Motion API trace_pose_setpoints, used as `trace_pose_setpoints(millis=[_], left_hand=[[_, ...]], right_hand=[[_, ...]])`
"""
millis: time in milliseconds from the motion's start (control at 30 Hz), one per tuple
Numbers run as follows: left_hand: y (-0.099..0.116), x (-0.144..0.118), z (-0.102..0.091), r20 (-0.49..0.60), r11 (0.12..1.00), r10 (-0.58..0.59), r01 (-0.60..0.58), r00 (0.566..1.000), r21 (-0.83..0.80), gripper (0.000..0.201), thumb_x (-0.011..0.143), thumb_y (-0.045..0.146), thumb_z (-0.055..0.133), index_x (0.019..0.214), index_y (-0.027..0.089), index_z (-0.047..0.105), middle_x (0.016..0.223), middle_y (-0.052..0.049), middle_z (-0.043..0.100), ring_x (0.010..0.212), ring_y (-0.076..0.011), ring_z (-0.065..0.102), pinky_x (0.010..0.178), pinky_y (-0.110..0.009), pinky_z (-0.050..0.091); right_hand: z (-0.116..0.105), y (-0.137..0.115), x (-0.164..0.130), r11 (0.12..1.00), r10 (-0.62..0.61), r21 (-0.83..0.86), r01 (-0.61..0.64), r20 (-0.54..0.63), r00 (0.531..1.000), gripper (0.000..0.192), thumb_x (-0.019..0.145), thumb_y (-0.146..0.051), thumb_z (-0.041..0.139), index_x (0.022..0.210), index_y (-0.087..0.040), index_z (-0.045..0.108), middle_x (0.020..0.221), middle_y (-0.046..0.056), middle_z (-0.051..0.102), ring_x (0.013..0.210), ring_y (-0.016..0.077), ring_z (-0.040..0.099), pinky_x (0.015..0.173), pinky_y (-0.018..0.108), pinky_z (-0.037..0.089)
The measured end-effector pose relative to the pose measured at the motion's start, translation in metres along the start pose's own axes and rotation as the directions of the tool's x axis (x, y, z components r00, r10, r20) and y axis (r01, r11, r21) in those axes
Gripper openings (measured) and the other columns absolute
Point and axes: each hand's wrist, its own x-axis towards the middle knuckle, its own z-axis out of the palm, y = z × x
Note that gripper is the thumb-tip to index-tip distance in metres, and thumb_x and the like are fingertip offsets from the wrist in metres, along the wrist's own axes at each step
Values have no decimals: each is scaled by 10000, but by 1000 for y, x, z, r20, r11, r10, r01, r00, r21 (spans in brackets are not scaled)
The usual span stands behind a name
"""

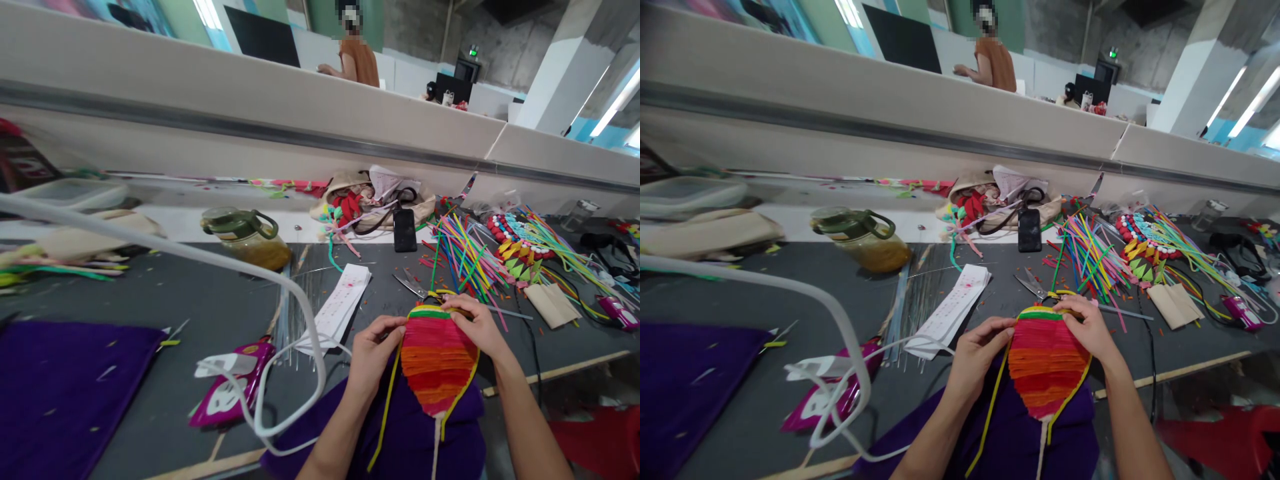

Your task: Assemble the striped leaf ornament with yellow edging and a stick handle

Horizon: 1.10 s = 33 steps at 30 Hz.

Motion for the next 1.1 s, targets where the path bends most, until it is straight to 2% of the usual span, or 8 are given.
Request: trace_pose_setpoints(millis=[300, 367, 533, 633, 767, 967, 1100], left_hand=[[3, 0, 1, 1, 995, 72, -72, 997, 74, 119, 726, 249, 719, 810, 191, 782, 818, -39, 686, 791, -182, 620, 710, -248, 462], [4, -1, 1, 6, 997, 49, -49, 999, 56, 125, 727, 255, 724, 813, 187, 782, 820, -43, 691, 790, -184, 620, 712, -250, 463], [7, -2, -1, 47, 992, -89, 92, 995, -83, 185, 692, 283, 771, 842, 175, 765, 825, -43, 716, 767, -179, 620, 728, -261, 471], [10, 1, -2, 89, 986, -119, 128, 989, -103, 246, 692, 287, 771, 908, 170, 759, 804, -33, 703, 743, -162, 606, 718, -250, 460], [15, 5, -5, 146, 993, -97, 105, 985, -47, 288, 709, 283, 748, 974, 170, 757, 741, -8, 651, 709, -142, 577, 693, -233, 440], [24, 13, -2, 237, 998, -64, 57, 969, 38, 311, 765, 366, 714, 990, 154, 744, 854, -63, 698, 745, -171, 590, 689, -259, 453], [26, 18, 1, 255, 995, -20, -7, 967, 103, 296, 770, 367, 709, 967, 149, 748, 649, -9, 612, 587, -131, 506, 564, -229, 397]], right_hand=[[0, 3, 0, 1000, -13, -27, 13, -3, 1000, 254, 828, -152, 540, 958, -244, 738, 1050, 56, 709, 1110, 221, 618, 1003, 391, 426], [0, 4, 0, 1000, -4, -18, 4, 1, 1000, 257, 829, -152, 541, 963, -247, 739, 1065, 56, 707, 1121, 222, 614, 1011, 395, 422], [-2, 2, -1, 1000, 10, 9, -10, 8, 1000, 255, 834, -157, 546, 967, -251, 742, 1095, 63, 700, 1145, 223, 603, 1027, 398, 412], [-2, 1, -1, 1000, 7, 15, -7, 14, 1000, 251, 837, -163, 553, 976, -255, 741, 1093, 59, 701, 1152, 222, 599, 1033, 398, 408], [-3, 2, -1, 1000, 1, 15, -1, 29, 1000, 260, 842, -164, 553, 993, -266, 739, 1097, 52, 701, 1169, 222, 586, 1041, 403, 402], [-2, 1, -1, 1000, -6, 28, 5, 33, 999, 255, 843, -171, 553, 991, -260, 740, 1087, 57, 693, 1170, 224, 581, 1037, 397, 407], [-2, 0, -1, 1000, -12, 22, 11, 35, 999, 254, 843, -171, 553, 992, -261, 737, 1082, 53, 690, 1158, 219, 586, 1035, 392, 409]])
